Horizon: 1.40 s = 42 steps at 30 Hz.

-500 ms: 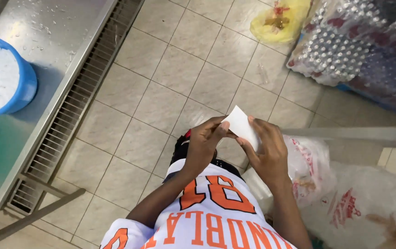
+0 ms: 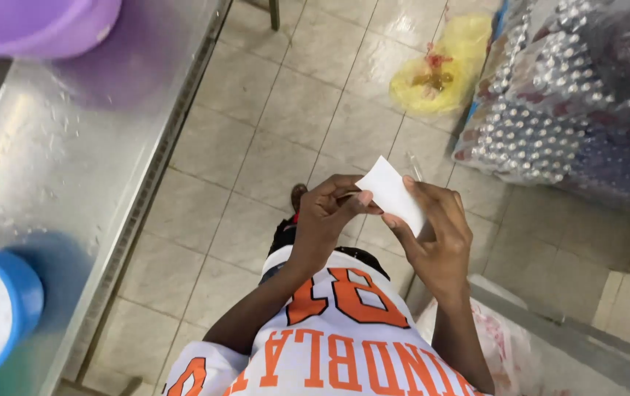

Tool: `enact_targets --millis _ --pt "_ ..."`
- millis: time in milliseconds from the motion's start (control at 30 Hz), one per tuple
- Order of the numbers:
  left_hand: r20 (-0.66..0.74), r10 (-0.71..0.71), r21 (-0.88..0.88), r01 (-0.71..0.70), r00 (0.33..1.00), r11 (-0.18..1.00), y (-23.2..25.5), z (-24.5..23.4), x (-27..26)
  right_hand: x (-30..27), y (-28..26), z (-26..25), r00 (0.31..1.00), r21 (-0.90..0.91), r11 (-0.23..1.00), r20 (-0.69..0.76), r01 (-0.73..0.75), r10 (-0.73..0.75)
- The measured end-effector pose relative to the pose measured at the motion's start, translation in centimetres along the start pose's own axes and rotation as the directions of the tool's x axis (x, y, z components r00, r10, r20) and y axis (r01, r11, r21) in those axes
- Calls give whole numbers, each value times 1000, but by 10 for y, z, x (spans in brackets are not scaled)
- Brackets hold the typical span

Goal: The person applies labels to clear plastic water bottles. They peel each label from a backing sheet, wrap it around the bottle, and smooth it down before placing the labeled bottle on a nearby table among other bottles.

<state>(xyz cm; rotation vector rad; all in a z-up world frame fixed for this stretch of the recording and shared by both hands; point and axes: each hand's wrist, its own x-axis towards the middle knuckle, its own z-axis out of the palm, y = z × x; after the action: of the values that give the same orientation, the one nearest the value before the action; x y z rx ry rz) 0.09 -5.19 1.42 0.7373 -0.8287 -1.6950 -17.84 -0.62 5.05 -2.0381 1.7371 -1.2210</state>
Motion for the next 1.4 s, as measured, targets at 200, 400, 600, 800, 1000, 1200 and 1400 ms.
enact_targets --millis 200,400,600,800,1000,1200,1400 --pt "18 -62 39 61 998 997 39 -9 120 116 19 36 997 32 999 -72 -12 15" --pt "16 -55 34 54 998 998 47 -30 242 222 58 85 988 33 997 -139 66 -61" --pt "70 -57 39 54 996 998 50 -30 387 343 119 122 982 60 997 -184 42 -30" --pt "49 -47 8 47 998 999 80 -17 551 486 172 143 981 51 996 -178 -74 82" --pt "-69 -33 59 37 997 998 85 -49 677 623 208 183 992 80 989 -32 -123 126" --pt "-79 41 148 -29 996 989 117 -80 805 727 258 238 979 -1 984 94 -179 179" --pt "-91 76 190 -58 993 980 152 -90 913 827 293 273 941 1 957 180 -292 287"
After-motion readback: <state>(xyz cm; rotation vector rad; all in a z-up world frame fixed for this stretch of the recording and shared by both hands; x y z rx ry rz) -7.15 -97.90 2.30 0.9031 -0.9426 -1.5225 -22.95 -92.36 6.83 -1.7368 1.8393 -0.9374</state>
